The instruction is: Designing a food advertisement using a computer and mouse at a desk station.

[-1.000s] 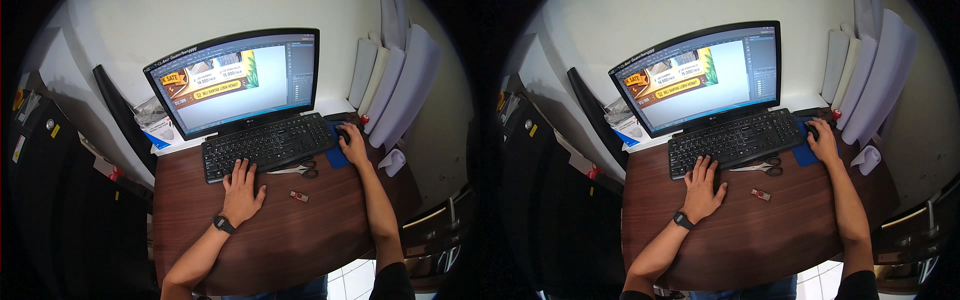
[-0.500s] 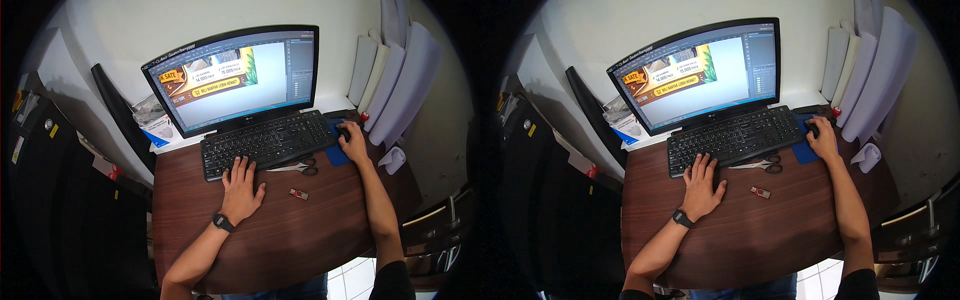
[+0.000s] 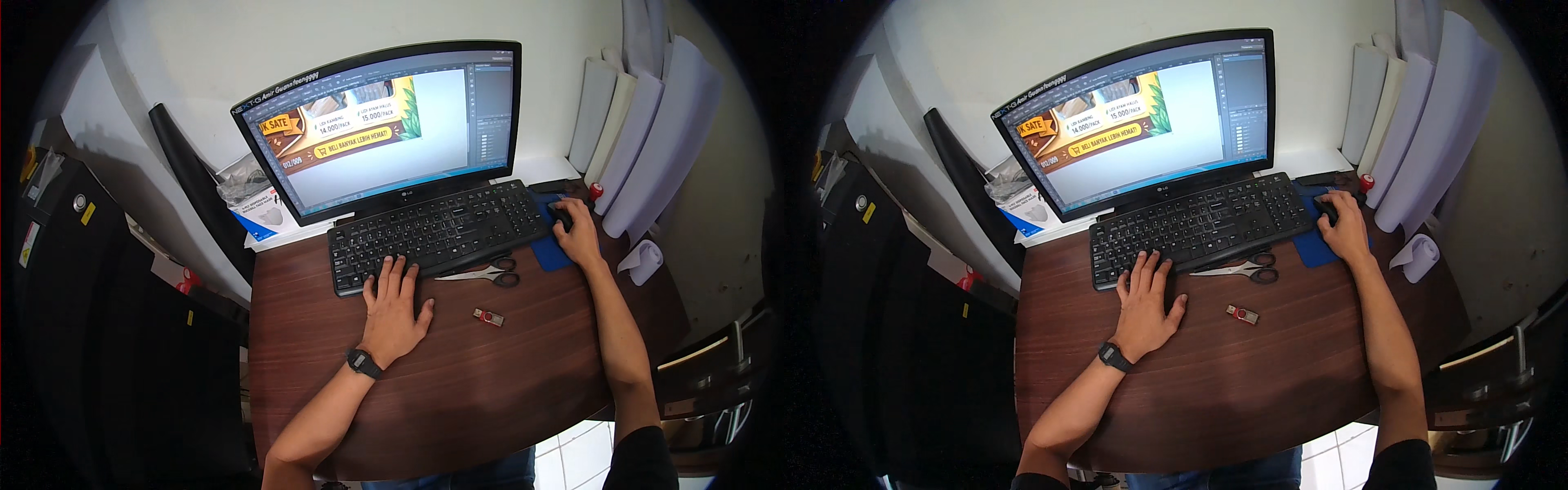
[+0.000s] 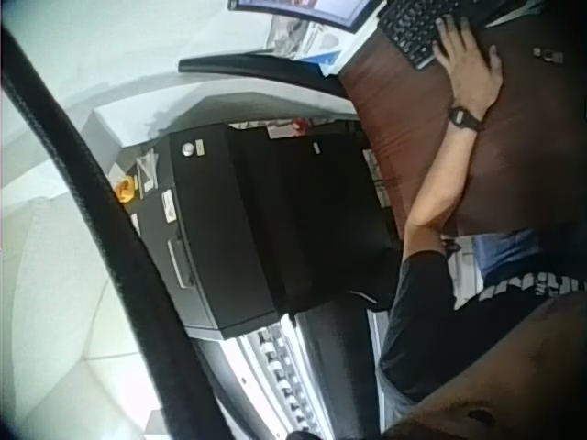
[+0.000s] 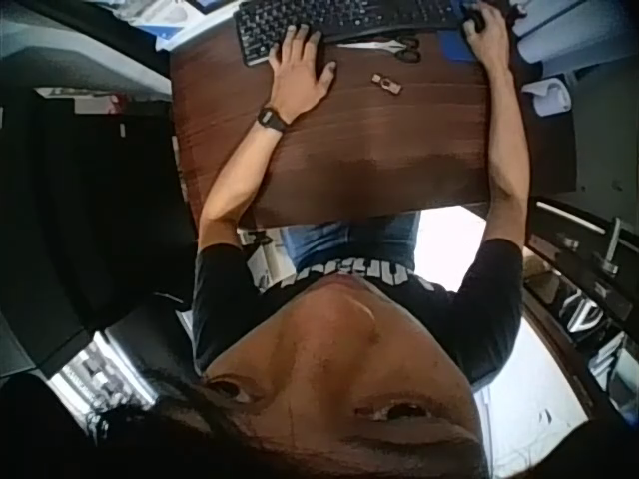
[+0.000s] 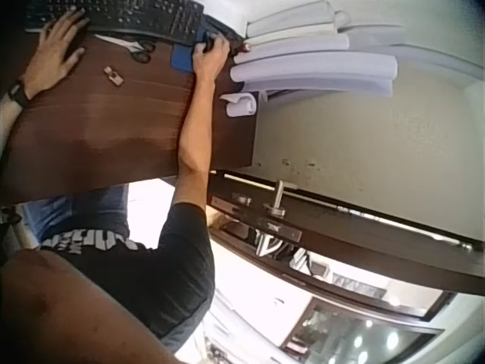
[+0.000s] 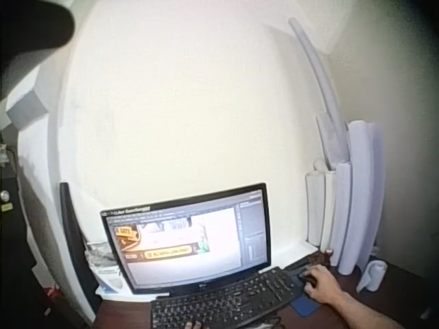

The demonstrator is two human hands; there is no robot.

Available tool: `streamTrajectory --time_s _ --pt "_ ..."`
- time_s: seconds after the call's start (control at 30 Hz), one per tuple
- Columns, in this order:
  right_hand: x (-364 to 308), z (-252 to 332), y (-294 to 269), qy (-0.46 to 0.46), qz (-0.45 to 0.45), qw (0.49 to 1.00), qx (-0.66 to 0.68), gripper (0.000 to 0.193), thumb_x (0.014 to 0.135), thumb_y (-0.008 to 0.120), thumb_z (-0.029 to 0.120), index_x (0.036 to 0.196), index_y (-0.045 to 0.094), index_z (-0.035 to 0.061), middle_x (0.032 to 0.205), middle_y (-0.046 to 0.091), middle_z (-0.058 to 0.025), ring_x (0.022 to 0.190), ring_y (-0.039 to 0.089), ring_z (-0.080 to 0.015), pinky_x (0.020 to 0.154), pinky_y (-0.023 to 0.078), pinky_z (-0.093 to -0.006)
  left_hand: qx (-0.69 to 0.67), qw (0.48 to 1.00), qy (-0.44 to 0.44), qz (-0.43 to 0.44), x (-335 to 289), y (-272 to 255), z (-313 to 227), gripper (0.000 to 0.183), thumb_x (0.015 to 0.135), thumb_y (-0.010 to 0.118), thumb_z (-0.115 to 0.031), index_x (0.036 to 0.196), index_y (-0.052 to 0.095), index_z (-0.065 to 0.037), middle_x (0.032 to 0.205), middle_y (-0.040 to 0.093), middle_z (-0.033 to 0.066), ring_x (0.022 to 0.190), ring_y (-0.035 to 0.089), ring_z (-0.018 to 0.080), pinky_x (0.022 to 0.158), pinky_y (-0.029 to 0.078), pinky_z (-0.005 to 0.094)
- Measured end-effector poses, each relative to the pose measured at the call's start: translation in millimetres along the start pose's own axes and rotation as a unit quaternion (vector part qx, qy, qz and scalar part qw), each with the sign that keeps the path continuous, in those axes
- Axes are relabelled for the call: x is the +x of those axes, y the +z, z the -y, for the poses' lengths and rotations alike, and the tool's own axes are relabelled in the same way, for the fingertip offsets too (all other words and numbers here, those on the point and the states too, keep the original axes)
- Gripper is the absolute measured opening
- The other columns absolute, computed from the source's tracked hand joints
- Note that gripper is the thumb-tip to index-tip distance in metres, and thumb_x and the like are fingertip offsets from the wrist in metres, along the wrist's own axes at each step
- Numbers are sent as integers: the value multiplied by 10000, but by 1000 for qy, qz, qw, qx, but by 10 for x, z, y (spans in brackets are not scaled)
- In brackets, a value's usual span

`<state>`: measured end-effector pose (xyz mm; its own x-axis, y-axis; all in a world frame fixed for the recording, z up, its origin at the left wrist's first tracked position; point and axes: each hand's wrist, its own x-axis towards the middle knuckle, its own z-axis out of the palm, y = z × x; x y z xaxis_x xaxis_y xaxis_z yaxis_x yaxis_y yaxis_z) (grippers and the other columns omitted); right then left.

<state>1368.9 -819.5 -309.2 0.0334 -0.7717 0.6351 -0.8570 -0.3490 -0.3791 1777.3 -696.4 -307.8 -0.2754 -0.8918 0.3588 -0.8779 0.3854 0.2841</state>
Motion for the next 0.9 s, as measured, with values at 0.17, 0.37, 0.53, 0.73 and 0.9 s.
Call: streamTrajectory --time_s 0.17,0.37,0.53,0.73,0.9 --pt "6 3 -10 4 5 1000 2 349 823 678 62 1170 671 24 1275 644 -173 1216 602 -395 1052 495 -451 -2 1000 -2 1 6 -7 -4 679 960 649 -340 1527 449 -25 1630 357 217 1581 215 392 1217 166 638" --pt "7 13 -7 10 8 1000 5 351 828 670 67 1176 670 22 1281 640 -177 1223 598 -397 1058 492 -452 -2 1000 -1 0 6 -9 -3 680 957 655 -338 1523 450 -23 1627 361 217 1577 224 393 1215 169 639" --pt "5 -6 1 6 6 1000 4 355 827 670 67 1179 669 20 1283 641 -180 1222 600 -397 1057 492 -452 0 1000 0 -3 8 -7 -6 680 953 660 -336 1521 454 -25 1622 369 215 1576 228 391 1213 173 638" --pt "4 -20 9 1 4 1000 9 354 823 674 62 1175 669 21 1270 644 -179 1212 605 -397 1048 497 -451 2 1000 3 -8 3 2 0 678 952 660 -336 1521 456 -28 1621 372 213 1576 233 390 1212 177 637" --pt "0 -14 -2 1 4 1000 10 358 823 675 63 1179 670 25 1271 643 -173 1210 605 -394 1051 496 -452 3 1000 1 -6 3 5 3 680 953 657 -337 1524 455 -28 1622 371 213 1577 230 390 1212 178 634"
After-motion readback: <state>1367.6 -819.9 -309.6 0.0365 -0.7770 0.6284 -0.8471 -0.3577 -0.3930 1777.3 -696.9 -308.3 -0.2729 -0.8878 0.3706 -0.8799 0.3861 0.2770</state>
